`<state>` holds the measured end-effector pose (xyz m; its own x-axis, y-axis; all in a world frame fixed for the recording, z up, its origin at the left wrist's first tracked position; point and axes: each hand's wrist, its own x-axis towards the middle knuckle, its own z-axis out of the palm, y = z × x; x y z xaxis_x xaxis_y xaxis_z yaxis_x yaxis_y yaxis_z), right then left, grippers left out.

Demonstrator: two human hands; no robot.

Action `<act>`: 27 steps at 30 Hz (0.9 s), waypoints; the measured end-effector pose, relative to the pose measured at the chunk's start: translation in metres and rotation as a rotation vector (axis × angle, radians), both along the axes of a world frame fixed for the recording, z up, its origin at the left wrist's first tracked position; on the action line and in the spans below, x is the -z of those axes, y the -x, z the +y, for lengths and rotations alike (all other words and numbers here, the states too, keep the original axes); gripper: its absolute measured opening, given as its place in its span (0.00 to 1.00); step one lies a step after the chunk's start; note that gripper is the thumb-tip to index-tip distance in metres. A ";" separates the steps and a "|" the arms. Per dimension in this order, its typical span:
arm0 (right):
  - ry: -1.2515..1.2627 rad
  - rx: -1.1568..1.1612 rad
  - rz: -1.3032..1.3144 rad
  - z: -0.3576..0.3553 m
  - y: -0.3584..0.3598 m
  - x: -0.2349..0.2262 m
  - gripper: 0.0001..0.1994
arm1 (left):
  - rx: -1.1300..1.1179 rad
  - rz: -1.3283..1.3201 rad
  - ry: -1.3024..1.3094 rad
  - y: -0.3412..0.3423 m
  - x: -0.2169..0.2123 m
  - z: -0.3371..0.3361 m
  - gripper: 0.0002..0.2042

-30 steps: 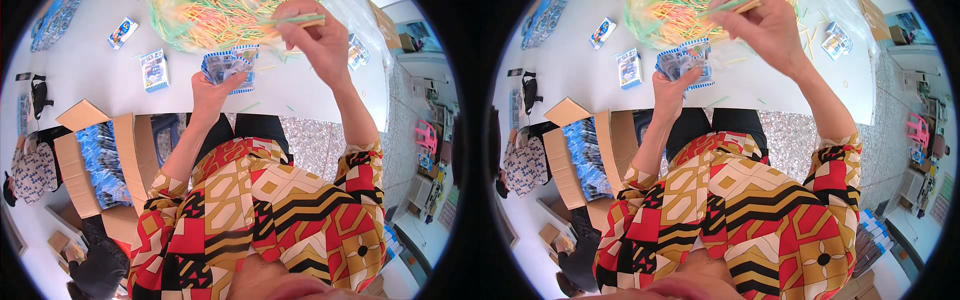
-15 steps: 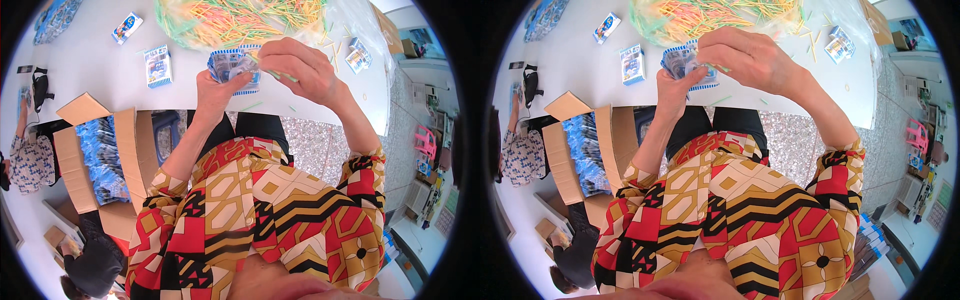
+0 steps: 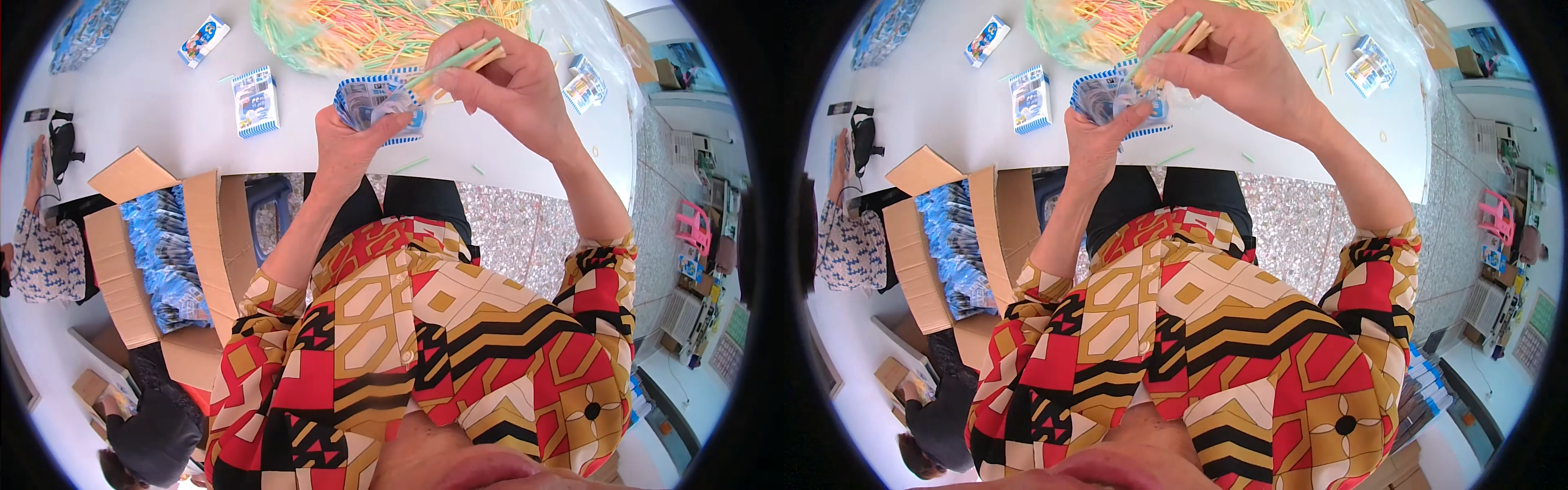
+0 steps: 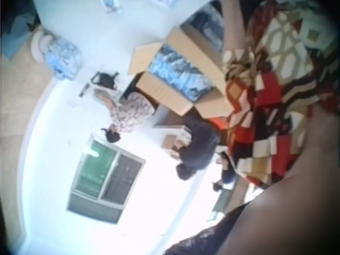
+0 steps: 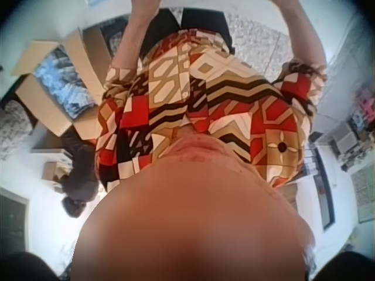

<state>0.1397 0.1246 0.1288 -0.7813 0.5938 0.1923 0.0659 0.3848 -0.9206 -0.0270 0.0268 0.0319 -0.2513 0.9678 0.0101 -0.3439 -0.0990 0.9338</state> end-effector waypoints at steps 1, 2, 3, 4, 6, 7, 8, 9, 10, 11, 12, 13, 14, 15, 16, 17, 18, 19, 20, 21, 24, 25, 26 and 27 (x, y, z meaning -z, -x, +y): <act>0.072 0.030 0.003 0.002 -0.001 0.001 0.07 | 0.004 -0.001 0.001 -0.001 0.000 0.000 0.10; 0.145 0.056 0.007 0.002 0.000 0.000 0.07 | -0.013 -0.025 -0.009 -0.002 -0.003 0.000 0.10; 0.147 0.055 0.007 0.000 0.002 -0.004 0.07 | -0.029 -0.049 -0.019 -0.003 -0.005 -0.001 0.11; 0.247 0.056 0.046 -0.002 0.005 -0.012 0.07 | -0.031 -0.049 -0.017 -0.003 -0.004 -0.001 0.11; 0.349 0.054 0.085 -0.004 0.008 -0.016 0.06 | -0.036 -0.039 -0.013 -0.003 -0.004 -0.001 0.12; 0.376 0.048 0.094 -0.003 0.008 -0.014 0.07 | -0.037 -0.038 -0.012 -0.003 -0.004 -0.001 0.12; 0.402 0.046 0.102 -0.001 0.008 -0.012 0.07 | -0.038 -0.046 -0.022 -0.003 -0.005 -0.001 0.12; 0.402 0.050 0.105 0.011 0.012 0.000 0.07 | -0.036 -0.052 -0.032 -0.005 -0.005 0.000 0.12; 0.148 -0.233 0.412 0.031 0.018 0.019 0.07 | -0.025 -0.053 -0.032 -0.006 -0.006 0.000 0.12; -0.119 -0.520 0.708 0.042 0.021 0.029 0.06 | -0.018 -0.041 -0.025 -0.006 -0.006 0.001 0.12; -0.114 -0.528 0.709 0.031 0.021 0.018 0.06 | -0.025 -0.029 -0.017 -0.004 -0.005 0.000 0.12; 0.180 -0.243 0.436 0.014 0.015 0.001 0.06 | -0.033 -0.030 -0.015 -0.002 -0.004 -0.001 0.12; 0.455 0.055 0.150 0.004 0.010 -0.010 0.06 | -0.035 -0.031 -0.019 -0.003 -0.005 -0.001 0.12; 0.455 0.058 0.151 0.003 0.009 -0.010 0.06 | -0.037 -0.033 -0.022 -0.004 -0.006 -0.001 0.11; 0.450 0.063 0.147 0.003 0.009 -0.010 0.06 | -0.035 -0.034 -0.022 -0.004 -0.005 -0.001 0.11; 0.445 0.067 0.144 0.002 0.008 -0.010 0.07 | -0.032 -0.027 -0.017 -0.003 -0.005 -0.001 0.11; 0.445 0.068 0.144 0.002 0.007 -0.010 0.07 | -0.030 -0.019 -0.012 -0.003 -0.004 -0.001 0.10; 0.410 0.091 0.151 0.002 0.006 -0.011 0.06 | -0.029 -0.020 -0.012 -0.004 -0.004 -0.001 0.10; 0.374 0.115 0.158 0.003 0.005 -0.011 0.06 | -0.035 -0.031 -0.011 -0.004 -0.004 -0.001 0.10; 0.374 0.116 0.159 0.003 0.005 -0.010 0.06 | -0.040 -0.043 -0.010 -0.005 -0.004 -0.001 0.10; 0.388 0.123 0.205 0.004 0.006 -0.010 0.06 | -0.045 -0.038 -0.008 -0.005 -0.005 -0.002 0.10; 0.334 0.175 0.187 0.000 0.007 -0.012 0.06 | -0.044 -0.037 -0.007 -0.005 -0.004 -0.002 0.10; 0.281 0.225 0.168 -0.003 0.008 -0.014 0.06 | -0.043 -0.042 -0.006 -0.005 -0.003 -0.001 0.10; 0.281 0.225 0.168 -0.006 0.008 -0.014 0.06 | -0.043 -0.047 -0.005 -0.005 -0.003 -0.001 0.10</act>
